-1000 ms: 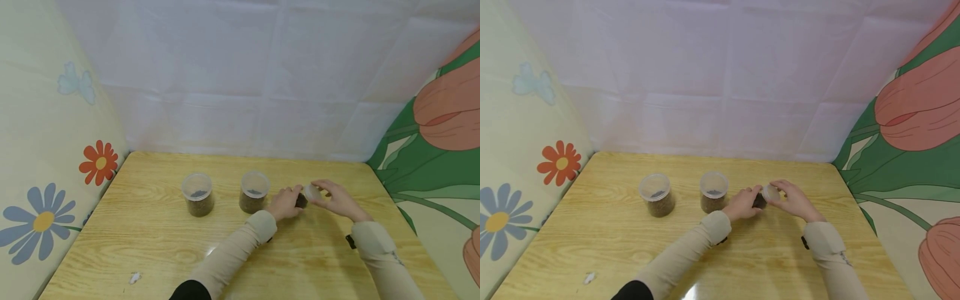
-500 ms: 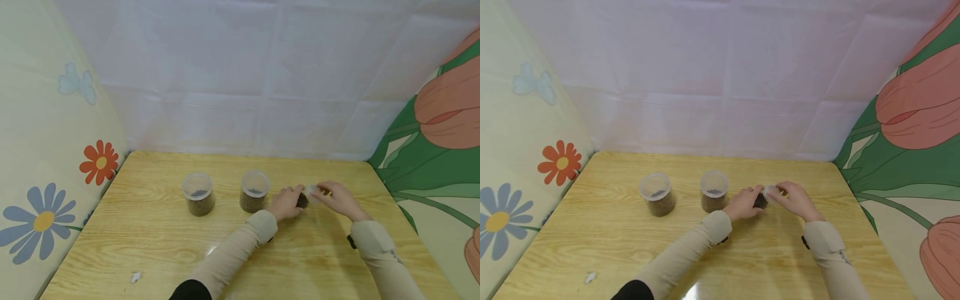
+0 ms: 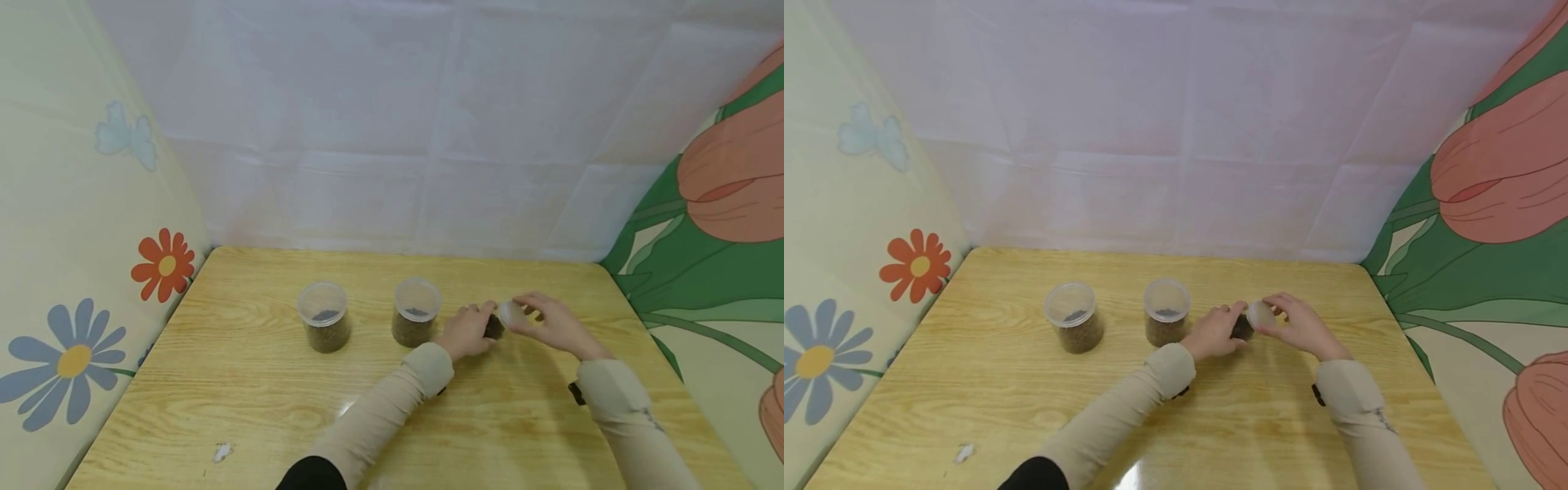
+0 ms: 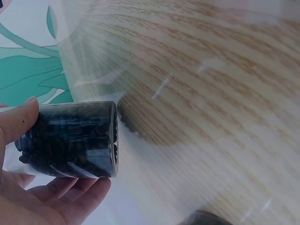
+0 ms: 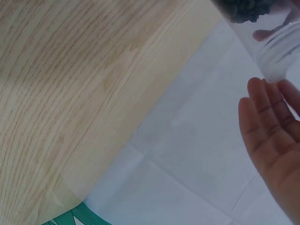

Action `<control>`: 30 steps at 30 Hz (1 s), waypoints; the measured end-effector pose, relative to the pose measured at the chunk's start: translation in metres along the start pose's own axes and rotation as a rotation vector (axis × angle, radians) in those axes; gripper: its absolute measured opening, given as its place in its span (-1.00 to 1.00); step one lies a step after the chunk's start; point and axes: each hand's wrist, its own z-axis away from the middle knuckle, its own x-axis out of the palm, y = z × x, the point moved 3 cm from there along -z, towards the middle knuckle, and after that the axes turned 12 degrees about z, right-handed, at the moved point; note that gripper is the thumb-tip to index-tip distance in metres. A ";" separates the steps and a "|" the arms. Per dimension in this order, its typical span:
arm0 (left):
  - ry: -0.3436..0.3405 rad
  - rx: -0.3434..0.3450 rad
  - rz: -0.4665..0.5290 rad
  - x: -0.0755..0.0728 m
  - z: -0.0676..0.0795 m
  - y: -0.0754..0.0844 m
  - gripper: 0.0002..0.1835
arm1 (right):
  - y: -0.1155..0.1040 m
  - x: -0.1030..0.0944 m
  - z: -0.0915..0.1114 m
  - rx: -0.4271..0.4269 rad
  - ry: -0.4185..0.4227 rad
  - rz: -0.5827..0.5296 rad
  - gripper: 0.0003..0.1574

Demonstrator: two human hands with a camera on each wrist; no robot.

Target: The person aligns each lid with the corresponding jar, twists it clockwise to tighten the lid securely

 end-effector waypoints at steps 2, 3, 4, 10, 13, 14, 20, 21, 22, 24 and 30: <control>0.003 0.002 -0.001 0.000 0.000 0.000 -0.30 | 0.001 0.001 0.000 0.033 0.006 0.010 -0.41; 0.004 0.003 -0.002 0.000 0.000 0.000 -0.30 | 0.001 0.002 0.000 0.050 0.007 0.014 -0.42; 0.005 0.003 -0.002 0.000 0.000 0.000 -0.30 | 0.000 0.002 0.000 0.062 0.008 0.020 -0.42; 0.004 0.004 -0.001 -0.001 0.000 0.000 -0.29 | -0.002 -0.001 0.001 0.072 0.009 0.016 -0.32; 0.001 -0.001 0.004 -0.001 0.000 0.000 -0.29 | -0.002 0.000 0.001 0.030 -0.002 -0.005 -0.27; -0.001 -0.004 0.006 -0.001 0.000 0.000 -0.29 | -0.002 0.001 0.001 0.015 -0.006 -0.009 -0.26; -0.005 -0.002 0.013 -0.002 0.001 0.000 -0.29 | -0.002 0.002 -0.001 -0.021 -0.027 -0.008 -0.28; -0.003 0.001 0.012 -0.002 0.001 0.000 -0.29 | -0.002 0.003 -0.001 -0.013 -0.028 -0.006 -0.29; -0.001 0.004 0.012 -0.002 0.001 0.000 -0.29 | -0.002 0.003 -0.002 -0.005 -0.026 -0.002 -0.30; 0.002 0.007 0.011 -0.002 0.002 0.000 -0.29 | -0.001 0.003 -0.002 0.020 -0.022 0.005 -0.32; 0.003 0.014 0.017 -0.001 0.001 0.000 -0.28 | 0.000 0.005 -0.003 0.091 -0.016 0.046 -0.32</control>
